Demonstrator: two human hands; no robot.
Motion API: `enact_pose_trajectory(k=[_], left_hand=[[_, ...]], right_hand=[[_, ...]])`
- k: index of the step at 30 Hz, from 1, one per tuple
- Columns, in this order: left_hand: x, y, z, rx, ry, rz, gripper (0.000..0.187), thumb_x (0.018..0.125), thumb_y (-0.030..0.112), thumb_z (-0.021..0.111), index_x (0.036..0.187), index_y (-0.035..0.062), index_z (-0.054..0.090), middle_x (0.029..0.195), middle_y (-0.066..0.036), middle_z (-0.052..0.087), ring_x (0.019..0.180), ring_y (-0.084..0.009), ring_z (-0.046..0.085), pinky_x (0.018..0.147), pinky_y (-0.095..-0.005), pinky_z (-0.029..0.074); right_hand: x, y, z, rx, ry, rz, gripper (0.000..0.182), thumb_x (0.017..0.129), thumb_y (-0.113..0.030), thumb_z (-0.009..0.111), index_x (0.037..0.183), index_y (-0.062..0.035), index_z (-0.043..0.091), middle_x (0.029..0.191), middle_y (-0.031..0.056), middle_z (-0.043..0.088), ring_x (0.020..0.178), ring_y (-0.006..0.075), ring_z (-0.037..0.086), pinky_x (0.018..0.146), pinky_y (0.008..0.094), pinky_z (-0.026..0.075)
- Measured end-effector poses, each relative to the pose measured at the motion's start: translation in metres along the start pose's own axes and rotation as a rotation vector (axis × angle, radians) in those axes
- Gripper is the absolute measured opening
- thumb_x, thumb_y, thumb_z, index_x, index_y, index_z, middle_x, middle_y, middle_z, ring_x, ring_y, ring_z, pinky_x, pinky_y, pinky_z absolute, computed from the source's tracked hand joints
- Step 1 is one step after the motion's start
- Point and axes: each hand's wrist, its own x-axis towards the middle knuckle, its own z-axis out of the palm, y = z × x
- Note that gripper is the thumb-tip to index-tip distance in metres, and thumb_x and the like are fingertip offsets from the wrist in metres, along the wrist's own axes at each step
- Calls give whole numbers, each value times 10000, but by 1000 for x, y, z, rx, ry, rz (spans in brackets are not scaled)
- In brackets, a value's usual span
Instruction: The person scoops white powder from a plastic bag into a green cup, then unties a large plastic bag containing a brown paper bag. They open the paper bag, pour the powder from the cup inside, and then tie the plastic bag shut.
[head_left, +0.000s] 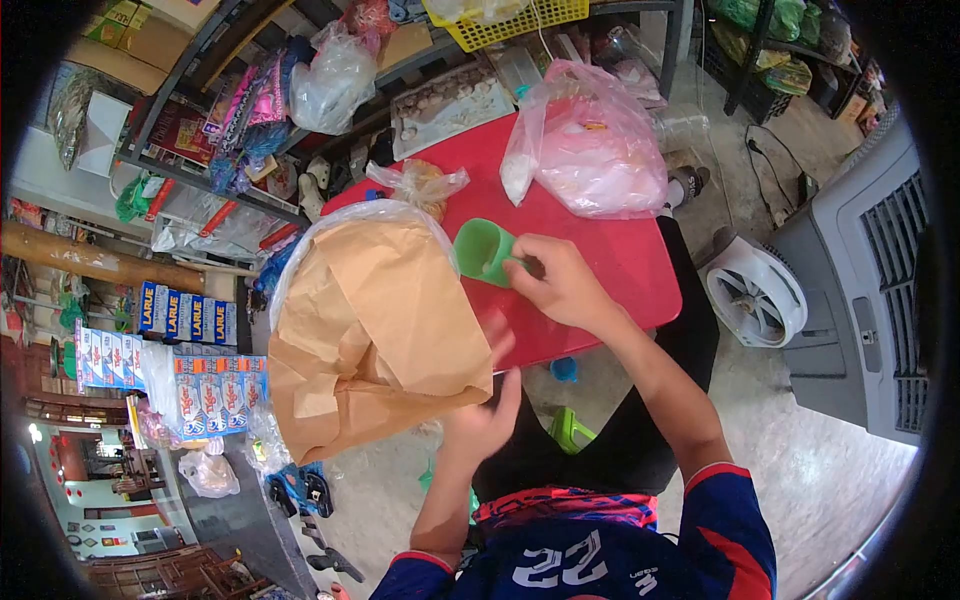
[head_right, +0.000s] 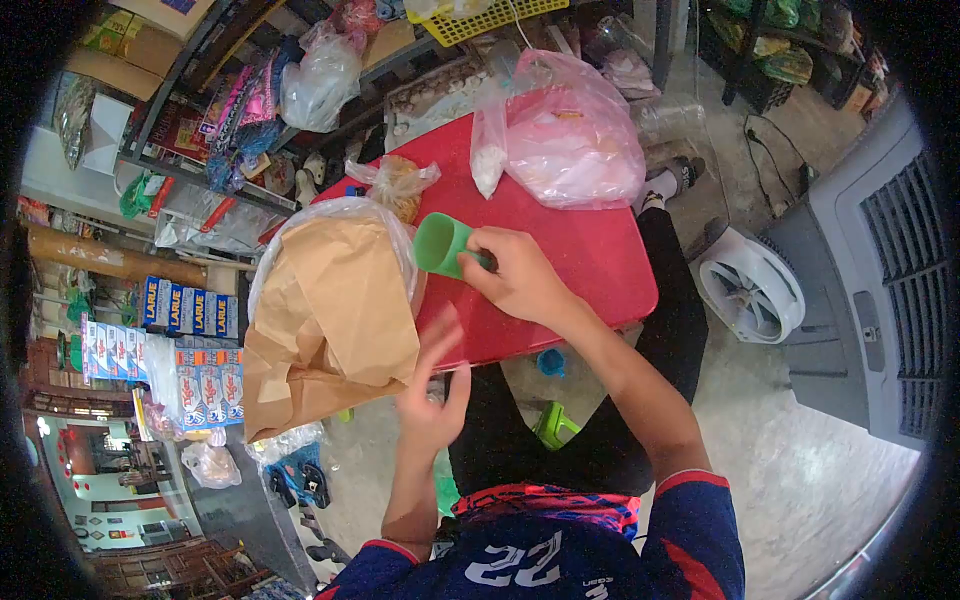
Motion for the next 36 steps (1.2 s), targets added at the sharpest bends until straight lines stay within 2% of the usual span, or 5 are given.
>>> enact_pose_trajectory(k=[7, 16, 19, 20, 36], left_hand=[[-17, 68, -133, -319, -175, 342, 306, 870, 171, 791, 1103, -27, 809, 1114, -191, 808, 1001, -315, 798, 885, -373, 618], [126, 66, -199, 535, -338, 287, 529, 1009, 390, 655, 1347, -14, 709, 1468, -266, 635, 1378, -452, 581, 1180, -503, 438], [140, 38, -174, 632, -602, 282, 557, 1044, 410, 638, 1386, -27, 681, 1486, -290, 611, 1437, -471, 517, 1240, -515, 365], [136, 27, -169, 583, -655, 240, 587, 1053, 438, 634, 1403, -31, 670, 1506, -299, 591, 1475, -465, 480, 1266, -502, 332], [9, 47, -219, 260, -255, 279, 492, 886, 498, 766, 1037, 32, 805, 1020, -124, 803, 976, -319, 773, 988, -514, 563]], right_hand=[[24, -6, 9, -91, -14, 48, 238, 938, -194, 694, 884, 31, 637, 792, 229, 624, 717, 412, 634, 651, 484, 478], [28, -44, -11, -144, 30, 8, 230, 929, -182, 704, 885, 34, 639, 808, 221, 624, 727, 418, 631, 659, 488, 485], [31, -54, -1, -104, 31, -112, 214, 935, -161, 698, 881, 35, 629, 809, 218, 621, 722, 405, 635, 656, 483, 482], [31, -44, 1, -123, 18, -164, 183, 973, -118, 688, 909, 35, 610, 772, 123, 571, 663, 178, 544, 621, 378, 448], [-63, 23, -37, 108, 169, 344, 203, 1082, -143, 657, 942, 1, 683, 775, -14, 626, 667, 52, 589, 583, 244, 458]])
